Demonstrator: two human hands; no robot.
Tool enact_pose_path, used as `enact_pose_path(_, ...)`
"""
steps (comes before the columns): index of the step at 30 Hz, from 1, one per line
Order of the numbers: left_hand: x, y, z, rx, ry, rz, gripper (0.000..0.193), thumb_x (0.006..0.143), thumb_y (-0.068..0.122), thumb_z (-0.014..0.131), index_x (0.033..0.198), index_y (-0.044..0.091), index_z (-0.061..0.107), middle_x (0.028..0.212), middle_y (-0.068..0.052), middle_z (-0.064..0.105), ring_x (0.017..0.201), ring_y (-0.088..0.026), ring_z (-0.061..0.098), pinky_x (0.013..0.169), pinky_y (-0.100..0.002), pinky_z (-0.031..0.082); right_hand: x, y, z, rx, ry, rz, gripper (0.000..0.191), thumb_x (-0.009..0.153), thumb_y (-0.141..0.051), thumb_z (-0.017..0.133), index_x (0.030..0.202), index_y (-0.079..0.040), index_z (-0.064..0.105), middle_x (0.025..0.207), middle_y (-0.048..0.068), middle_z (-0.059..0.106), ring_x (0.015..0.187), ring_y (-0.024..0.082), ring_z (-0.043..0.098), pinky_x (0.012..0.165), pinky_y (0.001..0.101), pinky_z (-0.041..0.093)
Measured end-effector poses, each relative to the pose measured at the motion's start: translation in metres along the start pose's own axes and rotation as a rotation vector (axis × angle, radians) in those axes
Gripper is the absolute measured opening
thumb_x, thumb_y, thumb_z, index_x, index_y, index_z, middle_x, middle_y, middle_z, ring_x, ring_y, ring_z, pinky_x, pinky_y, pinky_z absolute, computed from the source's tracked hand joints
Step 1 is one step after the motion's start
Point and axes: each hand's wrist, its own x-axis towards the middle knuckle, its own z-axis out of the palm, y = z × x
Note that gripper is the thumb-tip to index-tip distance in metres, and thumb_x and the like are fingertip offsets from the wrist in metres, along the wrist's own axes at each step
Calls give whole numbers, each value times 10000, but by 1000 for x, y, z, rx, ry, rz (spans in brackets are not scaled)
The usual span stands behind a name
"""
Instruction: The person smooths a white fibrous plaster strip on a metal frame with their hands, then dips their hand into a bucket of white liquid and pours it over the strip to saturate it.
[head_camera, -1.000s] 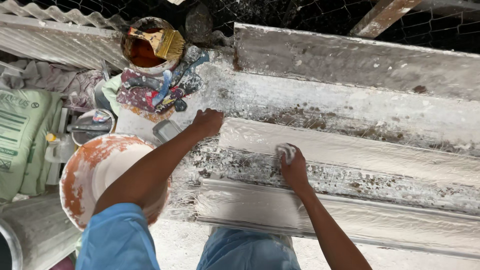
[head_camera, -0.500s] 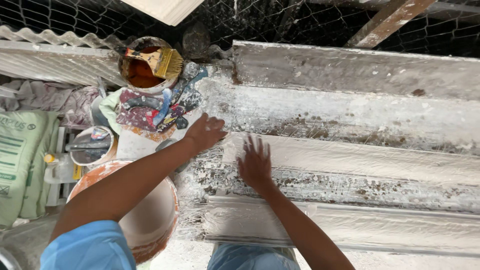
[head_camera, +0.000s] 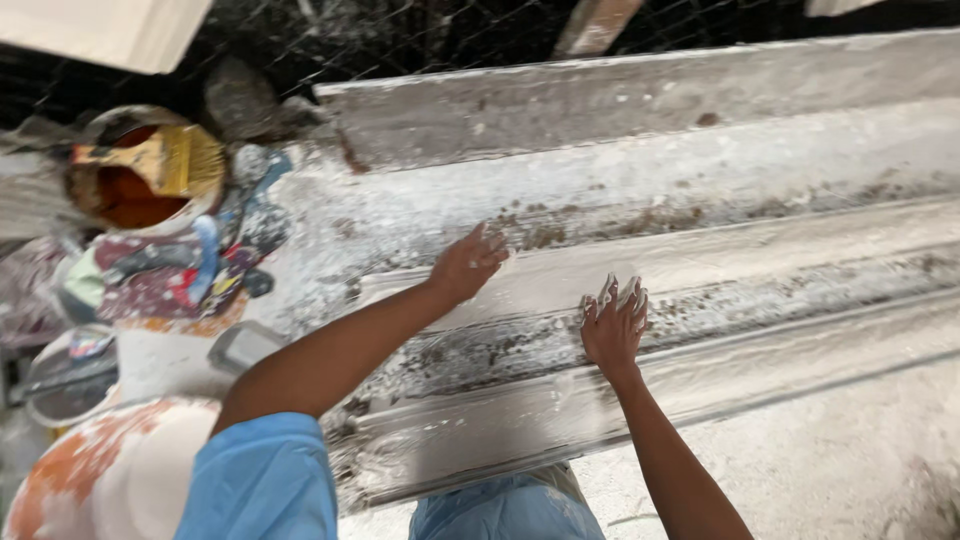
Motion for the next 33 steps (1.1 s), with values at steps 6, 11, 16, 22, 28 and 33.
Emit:
enact_pose_path(6,74,-53,97,818,-82,221,707,993,-13,477,1611,70,145,1569,-61,490,1303,-206,609,971,-267,498,14,54,-27,43,74,53,659,1030,-409,477,1595,-99,341,1630,342,166,1500,530,132,1197,671,159)
enact_pose_path(11,140,-96,177,433,-148,116,688,1011,-22,456,1635,77,184,1581,-94,482,1312,-211,594,982,-258,469,24,95,-53,93,164,0,649,1038,-384,514,1585,-74,354,1617,355,192,1504,513,174,1204,668,182)
enact_pose_path(16,200,-145,250,1657,-117,433,535,1063,104,472,1557,109,266,1605,-21,468,1435,-179,490,1138,-281,395,50,163,-83,220,91,71,641,1024,-342,523,1576,-76,334,1636,334,156,1512,514,124,1167,678,176)
enact_pose_path(22,288,-215,346,100,-39,-95,437,1087,149,453,1509,100,352,1612,-36,456,1471,-188,437,1181,-296,334,102,286,-118,296,127,-22,662,1017,-340,546,1569,-49,327,1635,329,149,1496,532,133,1160,688,183)
enact_pose_path(28,390,-292,451,-227,9,-204,366,1111,194,434,1462,92,438,1620,-51,444,1508,-197,385,1223,-310,272,135,432,-155,289,194,-31,661,1006,-334,564,1557,-34,354,1623,331,215,1484,541,199,1180,693,214)
enact_pose_path(33,463,-350,527,-333,31,-247,340,1131,231,417,1423,85,510,1626,-63,435,1539,-204,341,1259,-322,221,160,534,-194,384,89,65,664,1014,-327,566,1549,-4,341,1581,362,222,1482,558,175,1159,720,164)
